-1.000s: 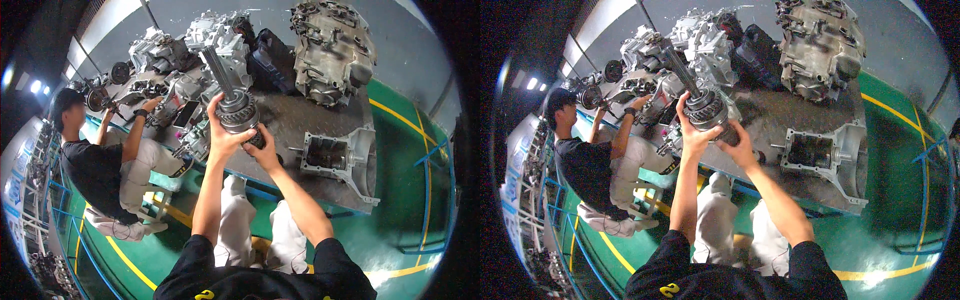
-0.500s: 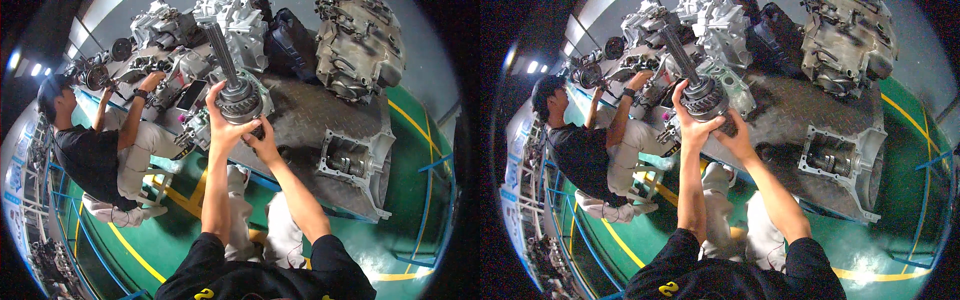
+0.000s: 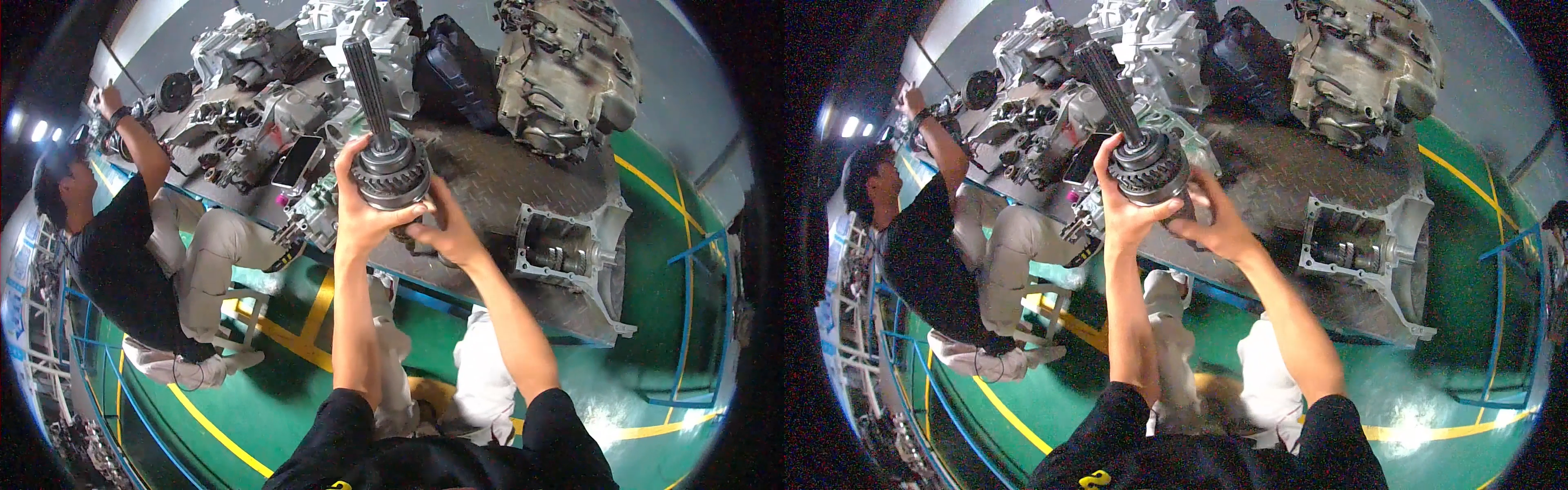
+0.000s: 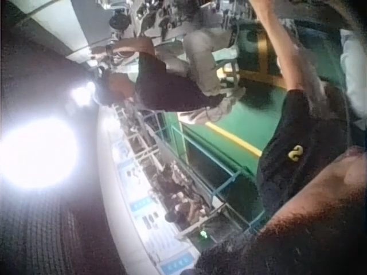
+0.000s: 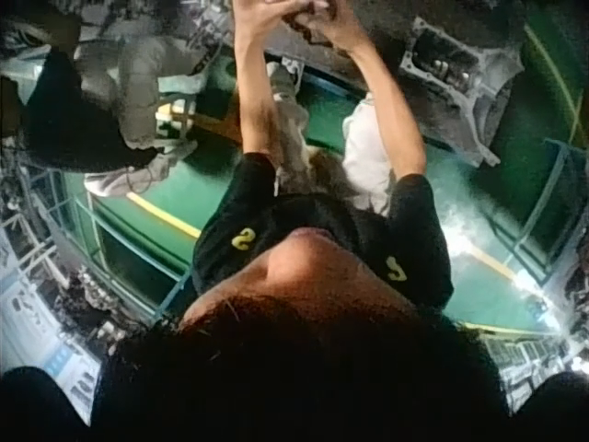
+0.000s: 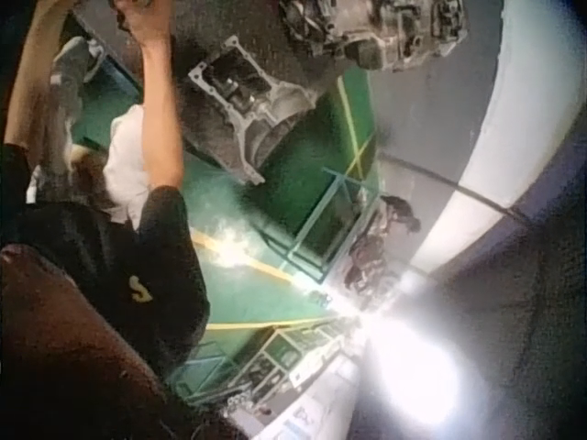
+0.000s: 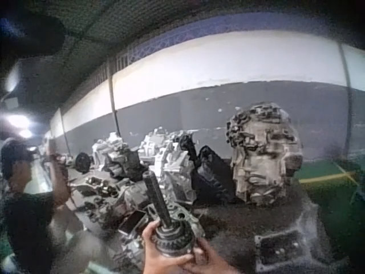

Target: The person disassembles a transmission assembly by hand, removing gear clusters from a central shaft and setting them onto the workbench.

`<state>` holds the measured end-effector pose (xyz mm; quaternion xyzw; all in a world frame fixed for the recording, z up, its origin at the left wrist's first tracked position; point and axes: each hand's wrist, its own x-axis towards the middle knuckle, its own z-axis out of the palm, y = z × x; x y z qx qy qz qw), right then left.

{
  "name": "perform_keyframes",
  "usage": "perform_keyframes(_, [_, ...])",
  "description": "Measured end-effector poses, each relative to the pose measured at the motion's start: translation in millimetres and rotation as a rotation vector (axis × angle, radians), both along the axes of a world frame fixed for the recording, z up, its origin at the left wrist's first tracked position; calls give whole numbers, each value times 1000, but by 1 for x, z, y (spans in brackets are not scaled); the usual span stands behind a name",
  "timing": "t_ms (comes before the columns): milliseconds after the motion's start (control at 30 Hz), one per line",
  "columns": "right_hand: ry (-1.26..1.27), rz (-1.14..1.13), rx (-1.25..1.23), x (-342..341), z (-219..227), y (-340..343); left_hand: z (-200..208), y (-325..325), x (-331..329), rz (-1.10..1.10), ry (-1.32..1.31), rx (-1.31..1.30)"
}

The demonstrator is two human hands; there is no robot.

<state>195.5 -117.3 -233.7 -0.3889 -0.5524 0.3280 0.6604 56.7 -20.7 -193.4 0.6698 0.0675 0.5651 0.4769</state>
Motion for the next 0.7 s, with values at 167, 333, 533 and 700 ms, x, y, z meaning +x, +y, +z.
perform_keyframes(167, [-96,69,161,23,82,-3,5,-7,6,57,7,-75])
perform_keyframes(333, [-276,-16,142,13,131,15,10,-9,10,-24,-16,-95])
perform_keyframes(533, [-584,-150,124,14,142,10,10,-8,22,95,14,103])
perform_keyframes(700, [-523,-137,2,18,141,3,11,-22,32,115,-7,19])
